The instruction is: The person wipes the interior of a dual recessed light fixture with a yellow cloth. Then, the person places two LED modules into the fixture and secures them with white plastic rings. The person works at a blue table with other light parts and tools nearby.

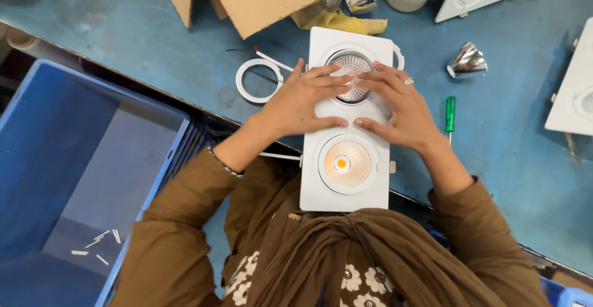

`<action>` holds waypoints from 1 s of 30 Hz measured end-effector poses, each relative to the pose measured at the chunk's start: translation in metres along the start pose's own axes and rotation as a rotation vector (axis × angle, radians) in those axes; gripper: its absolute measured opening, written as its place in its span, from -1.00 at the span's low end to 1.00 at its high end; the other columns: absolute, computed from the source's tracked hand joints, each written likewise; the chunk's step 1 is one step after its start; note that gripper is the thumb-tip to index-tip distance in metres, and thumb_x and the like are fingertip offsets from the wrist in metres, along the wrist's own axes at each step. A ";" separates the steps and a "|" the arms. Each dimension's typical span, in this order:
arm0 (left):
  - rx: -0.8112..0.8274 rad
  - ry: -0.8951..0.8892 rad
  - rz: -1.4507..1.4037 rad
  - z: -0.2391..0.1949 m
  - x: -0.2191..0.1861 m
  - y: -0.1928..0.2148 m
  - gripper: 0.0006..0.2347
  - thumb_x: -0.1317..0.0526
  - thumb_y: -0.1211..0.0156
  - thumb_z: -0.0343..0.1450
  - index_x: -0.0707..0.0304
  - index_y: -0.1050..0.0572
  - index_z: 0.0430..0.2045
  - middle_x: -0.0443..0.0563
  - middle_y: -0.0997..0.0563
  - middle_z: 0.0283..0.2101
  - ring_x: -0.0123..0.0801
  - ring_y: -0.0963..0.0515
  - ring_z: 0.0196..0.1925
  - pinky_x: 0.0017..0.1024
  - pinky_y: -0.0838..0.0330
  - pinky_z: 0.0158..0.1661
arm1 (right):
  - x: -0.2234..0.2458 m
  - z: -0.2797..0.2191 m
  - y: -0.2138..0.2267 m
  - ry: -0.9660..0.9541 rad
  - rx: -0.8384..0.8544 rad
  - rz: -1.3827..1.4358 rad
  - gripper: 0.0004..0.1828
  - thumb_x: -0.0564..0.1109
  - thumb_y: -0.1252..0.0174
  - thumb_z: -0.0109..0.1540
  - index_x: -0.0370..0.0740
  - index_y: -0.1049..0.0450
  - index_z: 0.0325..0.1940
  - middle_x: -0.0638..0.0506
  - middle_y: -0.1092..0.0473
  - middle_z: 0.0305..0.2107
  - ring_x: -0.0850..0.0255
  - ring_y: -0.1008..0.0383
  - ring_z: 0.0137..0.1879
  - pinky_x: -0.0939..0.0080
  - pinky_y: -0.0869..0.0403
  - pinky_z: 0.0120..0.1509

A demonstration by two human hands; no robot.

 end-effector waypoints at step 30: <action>-0.363 0.460 -0.543 -0.092 0.098 0.066 -0.24 -0.06 -0.47 0.20 0.16 -0.35 0.32 0.17 -0.38 0.26 -0.02 -0.41 0.33 -0.17 -0.32 0.26 | -0.025 -0.142 -0.084 -0.834 -0.453 1.132 -0.55 -0.20 0.08 0.41 -0.36 -0.27 0.39 -0.07 -0.43 0.09 0.26 -0.42 0.16 0.27 -0.36 0.28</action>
Point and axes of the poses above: each hand's wrist, its own z-axis towards the middle knuckle, its own y-axis out of the back of the hand, x = y × z, the point moved 8 cm from there along z, towards the middle knuckle
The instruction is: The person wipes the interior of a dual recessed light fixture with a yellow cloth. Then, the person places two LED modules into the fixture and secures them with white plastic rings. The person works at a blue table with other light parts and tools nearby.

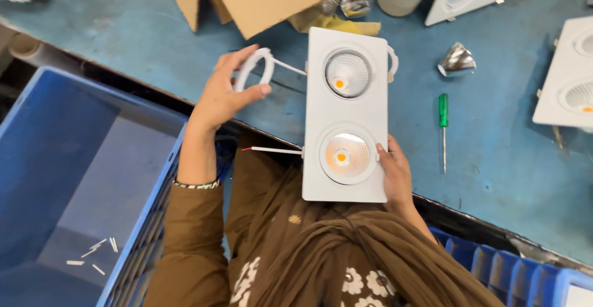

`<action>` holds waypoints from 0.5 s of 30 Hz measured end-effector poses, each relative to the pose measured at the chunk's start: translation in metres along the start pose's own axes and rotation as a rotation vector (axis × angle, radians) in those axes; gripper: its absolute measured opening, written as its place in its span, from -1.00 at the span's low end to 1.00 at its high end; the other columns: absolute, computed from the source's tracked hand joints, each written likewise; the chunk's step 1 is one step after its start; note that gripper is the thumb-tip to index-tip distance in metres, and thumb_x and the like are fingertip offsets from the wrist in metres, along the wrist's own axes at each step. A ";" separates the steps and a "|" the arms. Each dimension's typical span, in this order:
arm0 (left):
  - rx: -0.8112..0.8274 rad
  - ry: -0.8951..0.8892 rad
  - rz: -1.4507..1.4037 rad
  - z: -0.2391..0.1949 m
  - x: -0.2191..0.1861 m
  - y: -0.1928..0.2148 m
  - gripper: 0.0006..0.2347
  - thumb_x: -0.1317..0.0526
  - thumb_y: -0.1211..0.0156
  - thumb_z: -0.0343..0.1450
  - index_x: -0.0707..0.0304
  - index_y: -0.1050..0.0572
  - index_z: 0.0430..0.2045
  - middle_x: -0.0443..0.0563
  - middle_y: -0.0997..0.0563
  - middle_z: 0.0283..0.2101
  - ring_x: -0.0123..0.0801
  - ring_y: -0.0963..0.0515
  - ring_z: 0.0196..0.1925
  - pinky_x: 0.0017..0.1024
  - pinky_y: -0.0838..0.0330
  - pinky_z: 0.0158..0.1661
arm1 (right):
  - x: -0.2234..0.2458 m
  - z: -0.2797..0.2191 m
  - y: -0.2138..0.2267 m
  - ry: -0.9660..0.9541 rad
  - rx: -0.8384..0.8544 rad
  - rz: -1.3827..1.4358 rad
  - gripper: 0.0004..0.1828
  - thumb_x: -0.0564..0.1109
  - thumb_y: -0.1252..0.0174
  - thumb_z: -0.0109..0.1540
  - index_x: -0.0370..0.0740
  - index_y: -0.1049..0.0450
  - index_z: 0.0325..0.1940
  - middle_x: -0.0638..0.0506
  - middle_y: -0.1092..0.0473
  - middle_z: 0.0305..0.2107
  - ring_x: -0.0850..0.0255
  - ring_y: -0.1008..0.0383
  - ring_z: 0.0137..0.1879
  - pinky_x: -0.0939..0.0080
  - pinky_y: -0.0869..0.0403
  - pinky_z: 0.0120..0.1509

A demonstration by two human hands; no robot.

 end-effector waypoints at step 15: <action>0.308 -0.467 0.630 0.062 -0.080 -0.156 -0.17 -0.06 -0.55 0.12 0.49 -0.35 0.23 0.17 -0.33 0.21 0.00 -0.24 0.27 -0.15 -0.17 0.20 | -0.001 -0.003 -0.016 -0.088 0.051 0.043 -0.53 -0.08 0.04 0.40 -0.29 -0.25 0.38 -0.07 -0.42 0.08 0.28 -0.43 0.16 0.26 -0.40 0.26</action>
Point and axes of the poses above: each hand's wrist, its own z-axis towards the middle knuckle, its own y-axis out of the back of the hand, x = y × z, the point moved 8 cm from there along z, towards the middle knuckle
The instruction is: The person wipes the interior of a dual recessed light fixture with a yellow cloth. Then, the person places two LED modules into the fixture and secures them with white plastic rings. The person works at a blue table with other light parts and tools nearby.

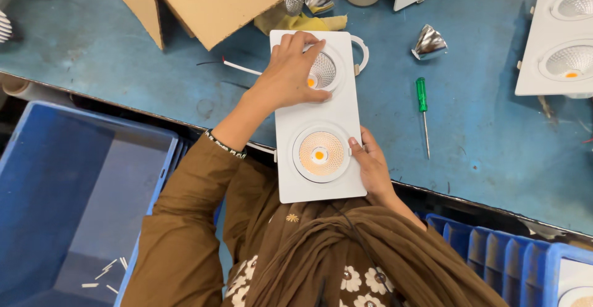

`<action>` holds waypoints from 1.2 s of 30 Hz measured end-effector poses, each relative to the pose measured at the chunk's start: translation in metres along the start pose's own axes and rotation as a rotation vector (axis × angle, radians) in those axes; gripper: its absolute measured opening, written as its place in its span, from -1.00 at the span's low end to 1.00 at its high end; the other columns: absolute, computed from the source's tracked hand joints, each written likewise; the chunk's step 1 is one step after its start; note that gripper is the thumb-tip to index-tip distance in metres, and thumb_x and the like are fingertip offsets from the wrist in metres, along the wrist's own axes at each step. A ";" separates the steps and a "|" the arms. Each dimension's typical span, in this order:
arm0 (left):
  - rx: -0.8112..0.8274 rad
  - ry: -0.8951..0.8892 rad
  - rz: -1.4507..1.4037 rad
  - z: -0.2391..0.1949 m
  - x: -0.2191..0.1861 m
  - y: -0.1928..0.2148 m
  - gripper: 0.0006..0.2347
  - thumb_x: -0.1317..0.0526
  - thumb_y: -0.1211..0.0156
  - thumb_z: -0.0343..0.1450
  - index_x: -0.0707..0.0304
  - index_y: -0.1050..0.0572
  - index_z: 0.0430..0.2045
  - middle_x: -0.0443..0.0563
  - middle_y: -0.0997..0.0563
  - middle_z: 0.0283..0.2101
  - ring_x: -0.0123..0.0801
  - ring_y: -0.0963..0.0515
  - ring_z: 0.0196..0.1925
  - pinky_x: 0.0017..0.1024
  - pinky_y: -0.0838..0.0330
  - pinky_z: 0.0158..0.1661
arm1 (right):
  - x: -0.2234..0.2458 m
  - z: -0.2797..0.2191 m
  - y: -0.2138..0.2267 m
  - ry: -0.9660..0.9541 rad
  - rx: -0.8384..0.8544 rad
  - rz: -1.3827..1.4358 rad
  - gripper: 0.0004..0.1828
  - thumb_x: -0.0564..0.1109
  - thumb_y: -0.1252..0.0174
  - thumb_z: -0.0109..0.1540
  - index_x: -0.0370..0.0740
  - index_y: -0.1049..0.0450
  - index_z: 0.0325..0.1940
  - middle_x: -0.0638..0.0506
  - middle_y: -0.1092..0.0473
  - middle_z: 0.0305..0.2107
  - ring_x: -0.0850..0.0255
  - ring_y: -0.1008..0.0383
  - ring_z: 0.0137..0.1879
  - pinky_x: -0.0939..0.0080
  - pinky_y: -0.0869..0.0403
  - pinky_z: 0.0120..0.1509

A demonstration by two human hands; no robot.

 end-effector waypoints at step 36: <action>-0.165 0.047 0.298 0.047 -0.010 -0.016 -0.18 -0.36 0.16 0.55 0.55 -0.10 0.43 0.37 -0.03 0.52 0.07 0.05 0.60 0.01 0.16 0.50 | -0.002 0.002 -0.001 0.043 0.049 0.054 -0.52 -0.09 0.04 0.40 -0.32 -0.22 0.39 -0.05 -0.39 0.11 0.27 -0.40 0.20 0.24 -0.37 0.30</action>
Point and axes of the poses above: each hand's wrist, its own z-axis towards the middle knuckle, its own y-axis out of the back of the hand, x = y × z, the point moved 8 cm from there along z, towards the middle knuckle
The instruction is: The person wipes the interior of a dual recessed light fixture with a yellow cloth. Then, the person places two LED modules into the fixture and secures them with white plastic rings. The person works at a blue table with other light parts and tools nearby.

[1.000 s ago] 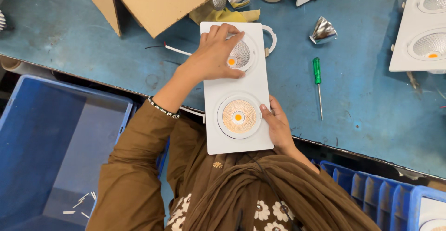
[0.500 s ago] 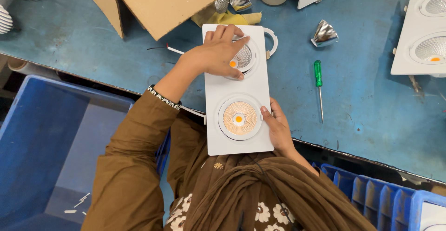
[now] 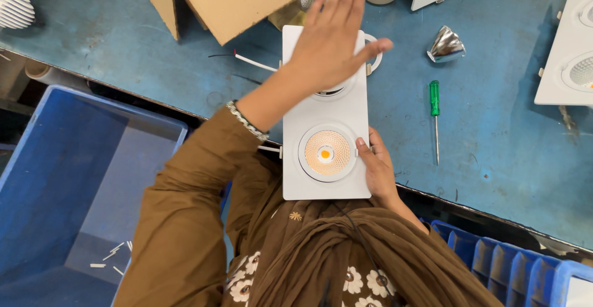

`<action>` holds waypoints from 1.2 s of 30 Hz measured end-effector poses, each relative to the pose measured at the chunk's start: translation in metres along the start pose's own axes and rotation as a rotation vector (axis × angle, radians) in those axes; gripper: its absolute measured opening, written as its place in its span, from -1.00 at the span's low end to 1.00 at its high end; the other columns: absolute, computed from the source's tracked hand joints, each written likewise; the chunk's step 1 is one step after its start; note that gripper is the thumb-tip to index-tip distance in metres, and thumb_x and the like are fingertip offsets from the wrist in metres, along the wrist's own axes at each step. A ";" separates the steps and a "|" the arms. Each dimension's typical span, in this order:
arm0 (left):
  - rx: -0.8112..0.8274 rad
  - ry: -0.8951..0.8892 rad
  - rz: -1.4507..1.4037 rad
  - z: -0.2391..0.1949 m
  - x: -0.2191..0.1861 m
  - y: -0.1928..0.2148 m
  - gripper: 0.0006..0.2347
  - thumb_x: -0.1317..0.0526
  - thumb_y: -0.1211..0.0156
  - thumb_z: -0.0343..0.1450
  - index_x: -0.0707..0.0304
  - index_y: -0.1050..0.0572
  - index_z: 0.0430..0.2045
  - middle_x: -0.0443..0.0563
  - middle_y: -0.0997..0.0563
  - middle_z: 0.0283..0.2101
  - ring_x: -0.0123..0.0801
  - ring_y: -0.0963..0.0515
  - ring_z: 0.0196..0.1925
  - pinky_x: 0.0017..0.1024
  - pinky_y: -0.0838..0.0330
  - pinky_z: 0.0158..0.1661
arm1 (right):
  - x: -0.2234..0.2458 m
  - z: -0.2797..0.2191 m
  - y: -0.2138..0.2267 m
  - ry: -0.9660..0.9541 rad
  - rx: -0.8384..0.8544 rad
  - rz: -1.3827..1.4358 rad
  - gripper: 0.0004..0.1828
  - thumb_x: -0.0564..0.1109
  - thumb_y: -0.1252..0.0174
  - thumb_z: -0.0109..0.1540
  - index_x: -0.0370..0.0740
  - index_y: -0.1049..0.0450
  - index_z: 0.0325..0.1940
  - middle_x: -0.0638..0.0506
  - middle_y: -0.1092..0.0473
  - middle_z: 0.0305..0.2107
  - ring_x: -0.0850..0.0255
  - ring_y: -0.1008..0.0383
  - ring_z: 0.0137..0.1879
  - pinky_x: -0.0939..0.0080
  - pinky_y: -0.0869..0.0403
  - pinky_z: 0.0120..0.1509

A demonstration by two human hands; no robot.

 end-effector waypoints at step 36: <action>0.491 -0.099 -0.126 -0.014 0.030 -0.002 -0.02 -0.13 -0.65 -0.08 0.29 -0.36 0.25 0.19 -0.27 0.17 0.00 -0.11 0.30 -0.12 -0.10 0.14 | 0.003 0.003 -0.004 0.022 0.013 -0.031 -0.57 -0.09 0.04 0.42 -0.32 -0.26 0.34 -0.05 -0.42 0.05 0.29 -0.41 0.13 0.27 -0.39 0.24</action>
Point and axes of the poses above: each hand's wrist, its own z-axis towards the middle knuckle, its own y-axis out of the back of the hand, x = y × z, the point moved 8 cm from there along z, towards the middle knuckle
